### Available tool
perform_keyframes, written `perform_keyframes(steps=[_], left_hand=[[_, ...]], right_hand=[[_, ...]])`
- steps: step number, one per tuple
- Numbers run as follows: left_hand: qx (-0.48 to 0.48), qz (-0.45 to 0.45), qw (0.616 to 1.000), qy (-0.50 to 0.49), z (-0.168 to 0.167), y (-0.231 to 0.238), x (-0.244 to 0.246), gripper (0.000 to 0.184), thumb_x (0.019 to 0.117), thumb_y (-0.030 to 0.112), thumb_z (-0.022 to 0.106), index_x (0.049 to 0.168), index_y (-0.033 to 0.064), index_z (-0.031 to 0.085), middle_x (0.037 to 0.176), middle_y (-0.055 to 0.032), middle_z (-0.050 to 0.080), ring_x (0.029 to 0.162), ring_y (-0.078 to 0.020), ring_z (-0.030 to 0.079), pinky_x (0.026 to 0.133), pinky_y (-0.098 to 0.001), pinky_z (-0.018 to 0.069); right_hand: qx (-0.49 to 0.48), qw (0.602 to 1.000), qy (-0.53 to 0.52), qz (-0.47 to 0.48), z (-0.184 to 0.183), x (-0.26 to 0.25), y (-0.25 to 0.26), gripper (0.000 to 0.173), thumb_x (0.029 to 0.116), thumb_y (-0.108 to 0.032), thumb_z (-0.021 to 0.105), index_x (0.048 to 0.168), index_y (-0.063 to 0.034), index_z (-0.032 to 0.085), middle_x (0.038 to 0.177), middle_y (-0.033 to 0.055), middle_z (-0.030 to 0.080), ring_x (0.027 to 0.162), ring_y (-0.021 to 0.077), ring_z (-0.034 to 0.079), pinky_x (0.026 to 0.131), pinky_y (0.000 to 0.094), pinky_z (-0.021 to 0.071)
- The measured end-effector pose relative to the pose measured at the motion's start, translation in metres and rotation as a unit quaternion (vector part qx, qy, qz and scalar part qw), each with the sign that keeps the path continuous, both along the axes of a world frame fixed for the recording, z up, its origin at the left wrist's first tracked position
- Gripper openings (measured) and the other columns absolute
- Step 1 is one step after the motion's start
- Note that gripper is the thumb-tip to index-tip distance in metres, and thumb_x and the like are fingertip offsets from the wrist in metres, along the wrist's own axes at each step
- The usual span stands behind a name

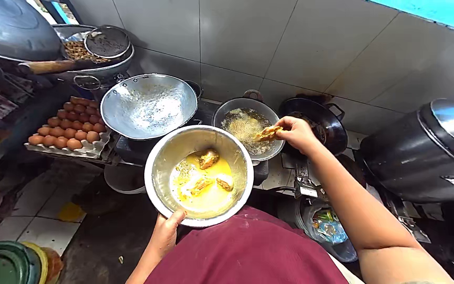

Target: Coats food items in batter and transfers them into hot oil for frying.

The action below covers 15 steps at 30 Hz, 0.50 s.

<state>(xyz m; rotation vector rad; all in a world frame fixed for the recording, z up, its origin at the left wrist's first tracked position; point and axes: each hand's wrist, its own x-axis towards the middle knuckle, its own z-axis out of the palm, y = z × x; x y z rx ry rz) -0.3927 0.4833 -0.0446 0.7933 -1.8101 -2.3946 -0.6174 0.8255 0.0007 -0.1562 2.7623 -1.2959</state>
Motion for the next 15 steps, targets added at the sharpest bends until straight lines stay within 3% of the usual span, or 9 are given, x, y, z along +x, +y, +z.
perform_keyframes(steps=[3, 8, 11, 15], left_hand=[[-0.004, 0.012, 1.000, -0.011, 0.000, 0.001, 0.001, 0.045, 0.0792, -0.009, 0.050, 0.123, 0.0000, 0.046, 0.092, 0.0061, 0.069, 0.081, 0.0054, 0.067, 0.075, -0.0132, 0.0566], [-0.007, 0.024, 0.999, -0.022, 0.001, 0.001, 0.005, 0.044, 0.0788, -0.010, 0.050, 0.122, 0.0007, 0.047, 0.091, 0.0057, 0.069, 0.080, 0.0044, 0.068, 0.075, -0.0139, 0.0569], [-0.006, 0.022, 0.999, -0.031, 0.004, 0.000, 0.007, 0.043, 0.0796, -0.010, 0.050, 0.121, 0.0014, 0.047, 0.090, 0.0066, 0.069, 0.080, 0.0047, 0.068, 0.075, -0.0139, 0.0568], [0.002, 0.016, 0.999, -0.042, 0.010, -0.004, 0.010, 0.042, 0.0817, -0.012, 0.049, 0.122, 0.0007, 0.047, 0.091, 0.0057, 0.069, 0.080, 0.0044, 0.068, 0.075, -0.0143, 0.0572]], right_hand=[[0.159, 0.987, -0.026, 0.017, -0.048, -0.026, -0.003, 0.018, 0.0860, -0.005, 0.073, 0.104, -0.0049, 0.075, 0.098, 0.0177, 0.073, 0.095, 0.0361, 0.070, 0.087, 0.0640, 0.0525], [0.229, 0.969, -0.093, 0.008, -0.103, -0.052, -0.008, 0.022, 0.0893, -0.006, 0.070, 0.110, -0.0065, 0.076, 0.110, 0.0202, 0.073, 0.110, 0.0418, 0.067, 0.097, 0.0691, 0.0471], [0.241, 0.966, -0.090, -0.020, -0.100, -0.057, 0.002, 0.024, 0.0948, -0.008, 0.065, 0.116, -0.0061, 0.075, 0.117, 0.0212, 0.072, 0.116, 0.0447, 0.065, 0.100, 0.0719, 0.0449], [0.233, 0.971, -0.032, -0.032, -0.054, -0.047, 0.005, 0.024, 0.0981, -0.009, 0.060, 0.118, -0.0044, 0.074, 0.117, 0.0221, 0.072, 0.116, 0.0448, 0.065, 0.100, 0.0713, 0.0443]])
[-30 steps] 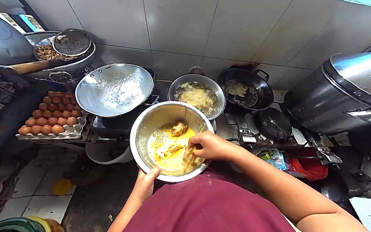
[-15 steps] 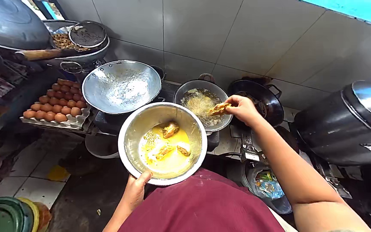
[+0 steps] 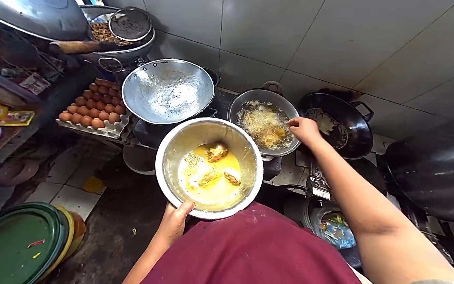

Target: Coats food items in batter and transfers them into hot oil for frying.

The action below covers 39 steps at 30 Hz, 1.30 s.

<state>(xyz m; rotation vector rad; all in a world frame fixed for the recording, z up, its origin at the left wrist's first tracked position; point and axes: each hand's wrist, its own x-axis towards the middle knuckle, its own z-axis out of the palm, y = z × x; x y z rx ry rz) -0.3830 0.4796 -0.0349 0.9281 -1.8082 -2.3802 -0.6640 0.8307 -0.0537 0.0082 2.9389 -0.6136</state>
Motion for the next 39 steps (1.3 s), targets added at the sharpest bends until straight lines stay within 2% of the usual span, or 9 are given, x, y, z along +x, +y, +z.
perform_keyframes(steps=[4, 7, 10, 14, 18, 21, 25, 31, 39], left_hand=[[0.008, -0.027, 1.000, 0.006, 0.000, -0.004, 0.000, 0.044, 0.0823, -0.013, 0.050, 0.125, -0.0004, 0.046, 0.095, 0.0033, 0.069, 0.084, 0.0031, 0.068, 0.077, -0.0150, 0.0574], [0.015, -0.058, 0.998, 0.022, 0.002, -0.004, -0.001, 0.048, 0.0826, -0.014, 0.051, 0.129, -0.0021, 0.044, 0.100, 0.0015, 0.068, 0.087, 0.0029, 0.068, 0.080, -0.0148, 0.0568], [0.010, -0.105, 0.994, 0.042, -0.001, -0.004, -0.001, 0.052, 0.0809, -0.011, 0.053, 0.131, -0.0021, 0.043, 0.102, 0.0011, 0.068, 0.089, 0.0018, 0.068, 0.081, -0.0163, 0.0571], [0.028, -0.142, 0.988, 0.054, -0.004, -0.008, 0.001, 0.067, 0.0792, -0.012, 0.054, 0.141, -0.0044, 0.031, 0.110, -0.0031, 0.065, 0.093, 0.0005, 0.068, 0.084, -0.0172, 0.0573], [0.037, -0.145, 0.988, 0.048, -0.003, -0.013, 0.004, 0.060, 0.0792, -0.013, 0.053, 0.136, -0.0027, 0.037, 0.104, -0.0007, 0.067, 0.089, 0.0009, 0.069, 0.081, -0.0166, 0.0575], [0.036, -0.145, 0.987, 0.052, -0.003, -0.017, 0.009, 0.054, 0.0791, -0.013, 0.053, 0.131, -0.0013, 0.041, 0.100, 0.0015, 0.068, 0.087, 0.0018, 0.069, 0.080, -0.0158, 0.0573], [0.032, -0.142, 0.988, 0.049, -0.003, -0.022, 0.014, 0.054, 0.0783, -0.012, 0.053, 0.131, -0.0014, 0.042, 0.099, 0.0017, 0.068, 0.086, 0.0024, 0.068, 0.078, -0.0154, 0.0573], [0.020, -0.127, 0.991, 0.037, -0.004, -0.031, 0.021, 0.053, 0.0779, -0.011, 0.052, 0.129, -0.0007, 0.042, 0.098, 0.0028, 0.068, 0.084, 0.0030, 0.068, 0.077, -0.0149, 0.0572], [0.001, -0.093, 0.995, 0.034, -0.008, -0.037, 0.024, 0.051, 0.0759, -0.008, 0.053, 0.126, 0.0009, 0.045, 0.095, 0.0056, 0.070, 0.083, 0.0034, 0.068, 0.077, -0.0153, 0.0576]], right_hand=[[-0.026, 0.991, 0.091, 0.094, 0.050, 0.041, -0.044, 0.022, 0.0983, -0.004, 0.057, 0.114, -0.0023, 0.074, 0.114, 0.0193, 0.072, 0.112, 0.0353, 0.068, 0.101, 0.0582, 0.0506], [-0.057, 0.953, 0.150, 0.255, 0.051, 0.076, -0.096, 0.020, 0.0939, 0.000, 0.061, 0.108, -0.0027, 0.075, 0.107, 0.0154, 0.073, 0.103, 0.0294, 0.071, 0.093, 0.0508, 0.0576], [-0.017, 0.922, 0.095, 0.375, 0.026, 0.093, -0.142, 0.030, 0.0870, 0.004, 0.068, 0.112, -0.0097, 0.074, 0.117, 0.0148, 0.071, 0.110, 0.0345, 0.068, 0.092, 0.0583, 0.0568], [0.099, 0.926, 0.027, 0.365, -0.009, 0.113, -0.169, 0.035, 0.0827, 0.002, 0.078, 0.115, -0.0125, 0.072, 0.118, 0.0197, 0.066, 0.113, 0.0454, 0.062, 0.080, 0.0646, 0.0567], [0.152, 0.926, -0.080, 0.336, -0.001, 0.121, -0.171, 0.040, 0.0783, -0.008, 0.080, 0.117, -0.0090, 0.071, 0.120, 0.0196, 0.065, 0.118, 0.0441, 0.059, 0.089, 0.0634, 0.0534], [0.111, 0.941, -0.111, 0.301, 0.014, 0.131, -0.176, 0.030, 0.0836, -0.018, 0.077, 0.111, -0.0071, 0.071, 0.111, 0.0172, 0.067, 0.110, 0.0381, 0.064, 0.088, 0.0604, 0.0534], [0.048, 0.938, -0.120, 0.322, 0.029, 0.151, -0.202, 0.024, 0.0860, -0.014, 0.073, 0.108, -0.0051, 0.069, 0.106, 0.0151, 0.067, 0.103, 0.0338, 0.066, 0.086, 0.0569, 0.0543], [0.072, 0.908, -0.115, 0.397, 0.026, 0.176, -0.235, 0.044, 0.0885, -0.007, 0.069, 0.132, -0.0116, 0.062, 0.122, 0.0214, 0.062, 0.117, 0.0435, 0.058, 0.087, 0.0606, 0.0531], [-0.049, 0.934, -0.046, 0.351, 0.028, 0.166, -0.226, 0.025, 0.0890, -0.006, 0.064, 0.113, -0.0029, 0.069, 0.110, 0.0145, 0.068, 0.108, 0.0311, 0.065, 0.092, 0.0495, 0.0537]])
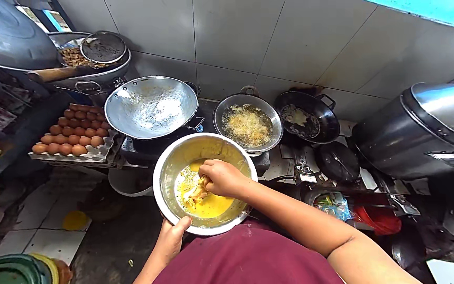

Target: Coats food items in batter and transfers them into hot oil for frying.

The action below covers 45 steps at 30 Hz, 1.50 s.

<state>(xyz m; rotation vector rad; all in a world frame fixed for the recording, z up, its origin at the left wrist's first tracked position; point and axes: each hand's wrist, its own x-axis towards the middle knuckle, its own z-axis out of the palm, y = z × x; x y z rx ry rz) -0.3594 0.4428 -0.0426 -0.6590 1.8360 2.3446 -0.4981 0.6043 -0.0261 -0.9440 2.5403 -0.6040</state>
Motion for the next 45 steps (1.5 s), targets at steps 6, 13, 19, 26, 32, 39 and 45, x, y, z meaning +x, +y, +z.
perform_keyframes(steps=[6, 13, 19, 26, 32, 39, 45], left_hand=[[-0.008, 0.012, 1.000, -0.006, -0.004, 0.013, -0.011, 0.046, 0.0761, -0.006, 0.053, 0.121, 0.0011, 0.049, 0.091, 0.0067, 0.070, 0.082, 0.0037, 0.068, 0.077, -0.0155, 0.0577], [-0.001, 0.062, 0.998, -0.004, -0.010, 0.031, -0.025, 0.048, 0.0736, -0.007, 0.054, 0.121, 0.0023, 0.048, 0.089, 0.0099, 0.071, 0.080, 0.0047, 0.069, 0.075, -0.0145, 0.0581], [-0.015, 0.120, 0.993, -0.003, -0.013, 0.047, -0.028, 0.049, 0.0714, -0.006, 0.055, 0.119, 0.0043, 0.049, 0.089, 0.0125, 0.070, 0.081, 0.0065, 0.068, 0.075, -0.0144, 0.0584], [-0.029, 0.166, 0.985, -0.040, -0.008, 0.062, -0.024, 0.047, 0.0738, -0.010, 0.053, 0.118, 0.0060, 0.048, 0.088, 0.0139, 0.070, 0.079, 0.0071, 0.068, 0.075, -0.0141, 0.0581], [-0.049, 0.166, 0.984, -0.049, -0.008, 0.062, -0.022, 0.049, 0.0742, -0.007, 0.053, 0.121, 0.0044, 0.046, 0.090, 0.0138, 0.068, 0.081, 0.0071, 0.067, 0.076, -0.0146, 0.0579], [-0.034, 0.131, 0.991, -0.017, 0.002, 0.053, -0.027, 0.046, 0.0763, -0.007, 0.052, 0.120, 0.0046, 0.050, 0.090, 0.0125, 0.071, 0.082, 0.0065, 0.068, 0.078, -0.0144, 0.0581], [-0.021, 0.017, 1.000, 0.011, 0.003, 0.039, -0.024, 0.051, 0.0802, -0.007, 0.057, 0.130, -0.0023, 0.044, 0.100, 0.0059, 0.069, 0.089, 0.0033, 0.068, 0.084, -0.0178, 0.0584]], right_hand=[[-0.048, 0.995, -0.059, -0.071, 0.001, -0.023, 0.027, 0.027, 0.0892, -0.006, 0.063, 0.115, -0.0043, 0.071, 0.111, 0.0140, 0.070, 0.108, 0.0281, 0.066, 0.094, 0.0502, 0.0533], [-0.268, 0.931, -0.094, -0.230, 0.033, -0.080, 0.122, 0.028, 0.0866, -0.002, 0.066, 0.115, -0.0027, 0.068, 0.106, 0.0145, 0.070, 0.091, 0.0238, 0.068, 0.081, 0.0471, 0.0582], [-0.197, 0.912, 0.011, -0.359, 0.008, -0.169, 0.221, 0.029, 0.0892, -0.011, 0.071, 0.117, -0.0033, 0.067, 0.106, 0.0188, 0.070, 0.092, 0.0317, 0.070, 0.083, 0.0565, 0.0586], [0.142, 0.895, 0.003, -0.423, -0.062, -0.250, 0.239, 0.030, 0.0915, -0.013, 0.069, 0.119, -0.0006, 0.069, 0.122, 0.0277, 0.067, 0.118, 0.0452, 0.063, 0.098, 0.0669, 0.0485], [0.019, 0.923, 0.079, -0.375, -0.031, -0.245, 0.245, 0.029, 0.0995, -0.013, 0.060, 0.124, 0.0003, 0.068, 0.120, 0.0283, 0.068, 0.113, 0.0491, 0.064, 0.095, 0.0709, 0.0481], [-0.162, 0.941, 0.114, -0.273, 0.067, -0.148, 0.219, 0.027, 0.1022, -0.008, 0.055, 0.127, -0.0018, 0.064, 0.117, 0.0155, 0.071, 0.097, 0.0224, 0.074, 0.090, 0.0442, 0.0616], [-0.028, 0.996, 0.082, -0.003, 0.031, -0.069, 0.122, 0.021, 0.0903, -0.008, 0.073, 0.111, -0.0051, 0.073, 0.111, 0.0157, 0.070, 0.100, 0.0307, 0.070, 0.088, 0.0537, 0.0595]])
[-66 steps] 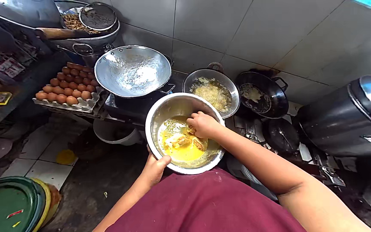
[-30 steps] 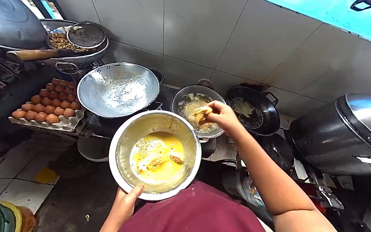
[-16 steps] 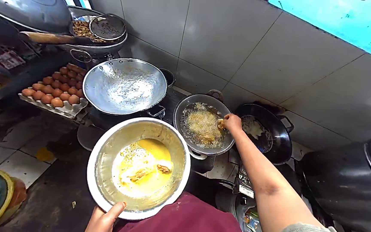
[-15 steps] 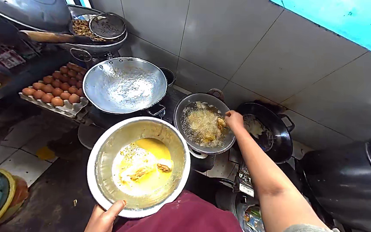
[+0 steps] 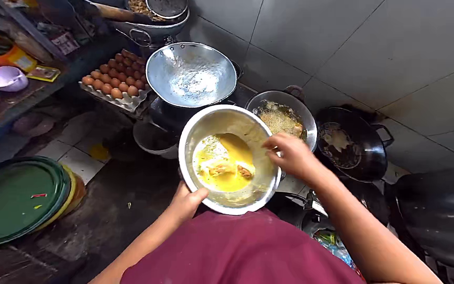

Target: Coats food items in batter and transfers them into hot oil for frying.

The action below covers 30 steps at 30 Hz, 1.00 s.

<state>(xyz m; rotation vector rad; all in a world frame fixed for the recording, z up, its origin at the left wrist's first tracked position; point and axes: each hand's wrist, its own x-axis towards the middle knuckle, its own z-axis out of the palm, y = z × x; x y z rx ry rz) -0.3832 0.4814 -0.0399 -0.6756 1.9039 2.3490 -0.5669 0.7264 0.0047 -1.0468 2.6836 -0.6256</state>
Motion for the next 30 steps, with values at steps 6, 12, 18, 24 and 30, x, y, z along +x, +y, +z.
perform_keyframes(steps=[6, 12, 18, 24, 30], left_hand=[[0.017, -0.073, 0.997, -0.003, 0.001, -0.016, 0.010, 0.061, 0.0778, -0.005, 0.061, 0.136, -0.0038, 0.042, 0.110, -0.0006, 0.068, 0.095, 0.0004, 0.068, 0.085, -0.0193, 0.0585], [0.031, -0.101, 0.994, -0.015, -0.002, -0.040, 0.027, 0.076, 0.0771, -0.005, 0.062, 0.146, -0.0045, 0.031, 0.119, -0.0047, 0.064, 0.100, 0.0000, 0.067, 0.088, -0.0183, 0.0570], [0.038, -0.107, 0.994, 0.006, -0.001, -0.058, 0.043, 0.079, 0.0756, -0.007, 0.060, 0.147, -0.0051, 0.026, 0.116, -0.0044, 0.064, 0.098, 0.0002, 0.068, 0.086, -0.0173, 0.0572], [0.046, -0.081, 0.996, 0.017, 0.002, -0.076, 0.059, 0.073, 0.0755, -0.010, 0.056, 0.143, -0.0048, 0.029, 0.111, -0.0018, 0.064, 0.094, 0.0025, 0.067, 0.083, -0.0154, 0.0564], [0.049, -0.048, 0.998, 0.011, 0.001, -0.085, 0.067, 0.063, 0.0744, -0.010, 0.055, 0.135, -0.0029, 0.039, 0.103, 0.0019, 0.067, 0.088, 0.0041, 0.067, 0.080, -0.0143, 0.0565]], right_hand=[[0.295, 0.947, -0.121, 0.042, -0.050, 0.058, -0.064, 0.044, 0.0835, -0.008, 0.075, 0.126, -0.0049, 0.064, 0.124, 0.0267, 0.061, 0.115, 0.0478, 0.061, 0.087, 0.0671, 0.0520], [0.247, 0.960, -0.127, -0.034, -0.025, 0.085, -0.086, 0.021, 0.0832, -0.009, 0.070, 0.103, -0.0030, 0.067, 0.113, 0.0172, 0.063, 0.100, 0.0359, 0.066, 0.080, 0.0580, 0.0551], [0.170, 0.979, -0.113, -0.026, -0.039, 0.113, -0.135, 0.050, 0.0846, -0.013, 0.077, 0.133, -0.0138, 0.062, 0.128, 0.0210, 0.060, 0.111, 0.0424, 0.063, 0.084, 0.0626, 0.0548], [0.196, 0.976, -0.091, 0.011, -0.039, 0.131, -0.173, 0.041, 0.0853, -0.008, 0.072, 0.126, -0.0137, 0.067, 0.118, 0.0189, 0.066, 0.105, 0.0405, 0.066, 0.080, 0.0628, 0.0543], [0.155, 0.969, -0.185, -0.054, -0.011, 0.121, -0.177, 0.033, 0.0891, -0.021, 0.072, 0.118, -0.0083, 0.066, 0.109, 0.0139, 0.068, 0.103, 0.0322, 0.067, 0.084, 0.0581, 0.0535]])
